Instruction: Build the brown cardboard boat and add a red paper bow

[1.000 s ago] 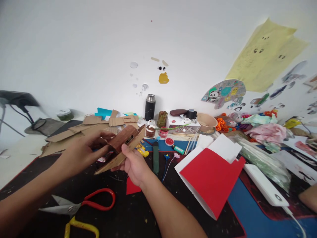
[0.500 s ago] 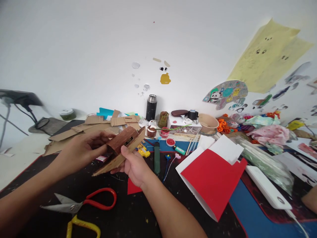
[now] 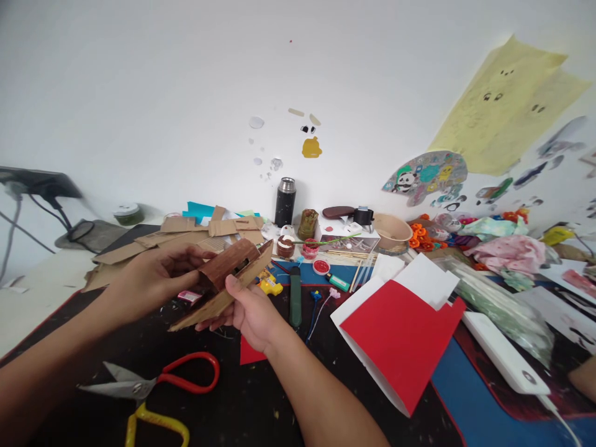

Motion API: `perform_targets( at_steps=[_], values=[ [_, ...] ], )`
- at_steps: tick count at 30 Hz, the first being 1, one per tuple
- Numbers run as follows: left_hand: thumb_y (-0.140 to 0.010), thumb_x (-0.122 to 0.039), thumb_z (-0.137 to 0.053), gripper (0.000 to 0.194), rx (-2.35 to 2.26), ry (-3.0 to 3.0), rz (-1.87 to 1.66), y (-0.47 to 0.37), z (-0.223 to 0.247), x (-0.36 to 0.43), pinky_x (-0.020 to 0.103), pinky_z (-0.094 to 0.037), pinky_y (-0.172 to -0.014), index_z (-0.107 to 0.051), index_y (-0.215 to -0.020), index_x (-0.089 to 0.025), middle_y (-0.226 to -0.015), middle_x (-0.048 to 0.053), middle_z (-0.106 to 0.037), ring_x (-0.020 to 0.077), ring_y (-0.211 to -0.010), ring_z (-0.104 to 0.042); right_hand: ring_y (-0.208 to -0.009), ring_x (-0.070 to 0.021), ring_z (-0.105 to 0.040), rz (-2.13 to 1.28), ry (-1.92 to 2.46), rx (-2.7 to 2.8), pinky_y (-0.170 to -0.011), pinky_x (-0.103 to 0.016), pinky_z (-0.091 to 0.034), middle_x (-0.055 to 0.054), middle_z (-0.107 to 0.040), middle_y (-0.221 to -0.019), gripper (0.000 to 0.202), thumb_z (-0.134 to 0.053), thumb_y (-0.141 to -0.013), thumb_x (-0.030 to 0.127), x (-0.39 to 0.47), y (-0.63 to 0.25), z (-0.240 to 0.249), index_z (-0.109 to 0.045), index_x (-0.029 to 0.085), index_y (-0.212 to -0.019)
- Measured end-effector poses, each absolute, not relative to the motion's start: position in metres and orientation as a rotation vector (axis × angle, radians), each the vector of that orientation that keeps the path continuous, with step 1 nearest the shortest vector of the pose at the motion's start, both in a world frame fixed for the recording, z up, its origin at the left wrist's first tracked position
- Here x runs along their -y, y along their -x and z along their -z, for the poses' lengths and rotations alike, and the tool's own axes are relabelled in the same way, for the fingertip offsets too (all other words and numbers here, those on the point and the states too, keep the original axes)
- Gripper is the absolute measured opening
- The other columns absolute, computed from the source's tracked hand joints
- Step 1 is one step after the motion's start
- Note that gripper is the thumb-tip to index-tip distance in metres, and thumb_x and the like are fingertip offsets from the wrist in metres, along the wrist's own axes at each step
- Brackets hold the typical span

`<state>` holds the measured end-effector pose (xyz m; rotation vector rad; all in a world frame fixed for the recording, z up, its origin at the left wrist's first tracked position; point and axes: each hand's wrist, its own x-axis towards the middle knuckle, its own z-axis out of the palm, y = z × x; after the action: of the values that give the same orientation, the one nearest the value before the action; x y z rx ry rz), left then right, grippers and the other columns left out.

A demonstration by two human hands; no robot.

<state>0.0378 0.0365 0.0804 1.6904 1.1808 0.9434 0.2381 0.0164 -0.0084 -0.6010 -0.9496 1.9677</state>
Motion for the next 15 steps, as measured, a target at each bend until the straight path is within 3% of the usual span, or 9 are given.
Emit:
perform_targets(
  at_steps=[15],
  values=[
    [-0.079, -0.049, -0.086, 0.035, -1.165, -1.639, -0.918, -0.0366, -0.086, -0.0356, 0.038, -0.072, -0.065, -0.076, -0.101, -0.023, -0.091, 0.006, -0.086, 0.0295, -0.081, -0.085, -0.06, -0.0186, -0.077, -2.0, 0.586, 0.916, -0.054, -0.023, -0.052, -0.009, -0.081, -0.077, 0.073, -0.086, -0.081, 0.083, -0.0145, -0.2369, 0.0074, -0.077, 0.012, -0.094]
  ],
)
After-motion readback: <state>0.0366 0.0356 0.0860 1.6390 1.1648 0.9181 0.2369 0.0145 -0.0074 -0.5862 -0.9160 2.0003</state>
